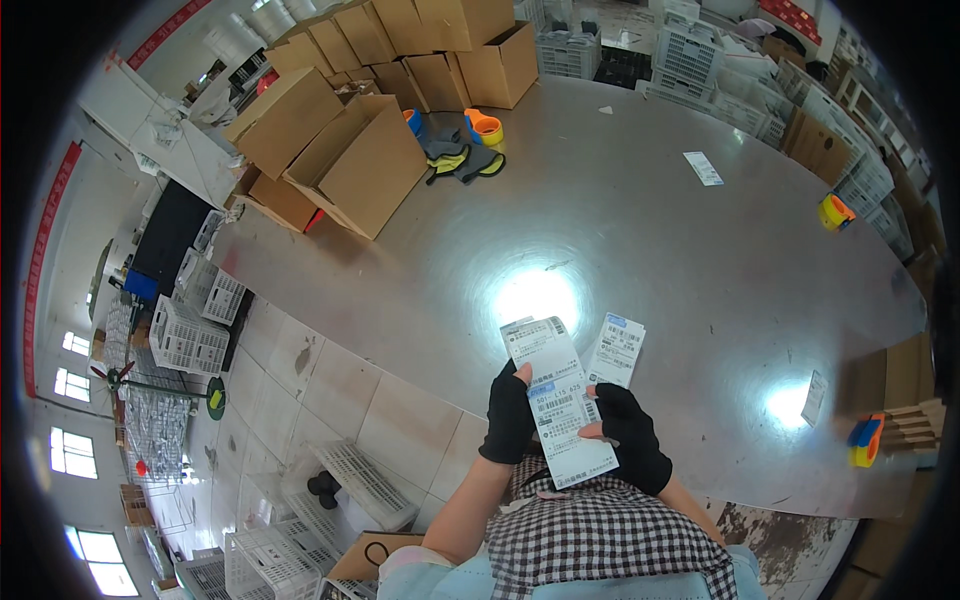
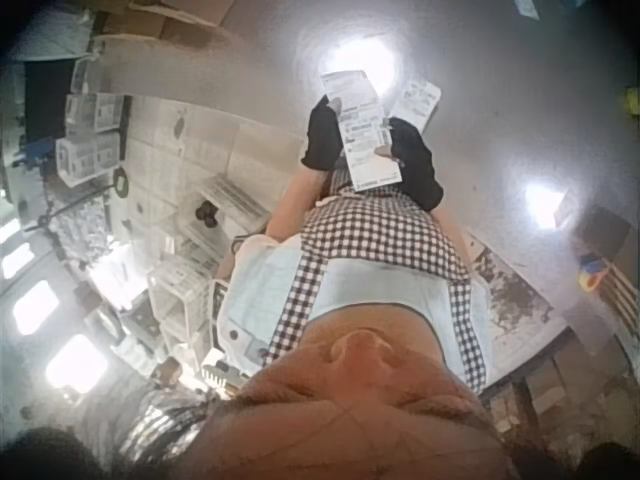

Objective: The recorder is sorting and counting printed shipping or inventory labels on a large metal work table in a warehouse or distribution center environment.

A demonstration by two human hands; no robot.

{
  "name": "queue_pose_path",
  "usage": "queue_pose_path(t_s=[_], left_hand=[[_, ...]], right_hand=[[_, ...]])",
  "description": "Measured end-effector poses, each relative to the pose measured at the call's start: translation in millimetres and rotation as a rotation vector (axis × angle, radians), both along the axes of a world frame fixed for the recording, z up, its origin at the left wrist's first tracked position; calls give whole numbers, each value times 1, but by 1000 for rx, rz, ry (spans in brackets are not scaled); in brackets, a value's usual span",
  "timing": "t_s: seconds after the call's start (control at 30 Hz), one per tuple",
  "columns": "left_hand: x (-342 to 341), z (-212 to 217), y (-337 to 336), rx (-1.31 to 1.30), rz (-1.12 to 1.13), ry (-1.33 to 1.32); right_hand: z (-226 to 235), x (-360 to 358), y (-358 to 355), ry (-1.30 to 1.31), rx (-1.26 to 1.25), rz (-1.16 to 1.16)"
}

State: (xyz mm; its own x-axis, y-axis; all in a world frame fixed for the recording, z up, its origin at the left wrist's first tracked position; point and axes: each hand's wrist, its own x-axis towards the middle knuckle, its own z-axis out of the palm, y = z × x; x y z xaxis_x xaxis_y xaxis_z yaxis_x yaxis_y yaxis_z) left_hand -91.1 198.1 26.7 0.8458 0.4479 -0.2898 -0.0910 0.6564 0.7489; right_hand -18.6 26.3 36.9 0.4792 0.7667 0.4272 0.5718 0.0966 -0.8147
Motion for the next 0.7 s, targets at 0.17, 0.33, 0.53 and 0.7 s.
queue_pose_path(t_s=[0.17, 0.33, 0.53, 0.7], left_hand=[[-1, 3, -1, 30, -9, 41], [-11, -17, 0, 163, -75, 114], [-20, -15, -3, 252, -263, 17], [-17, -11, -3, -145, -213, -127]], right_hand=[[10, 6, -2, 105, 4, 11], [8, 14, 3, 56, 56, -104], [10, 16, 11, 716, -197, -150], [10, 2, 10, 578, -185, -132]])
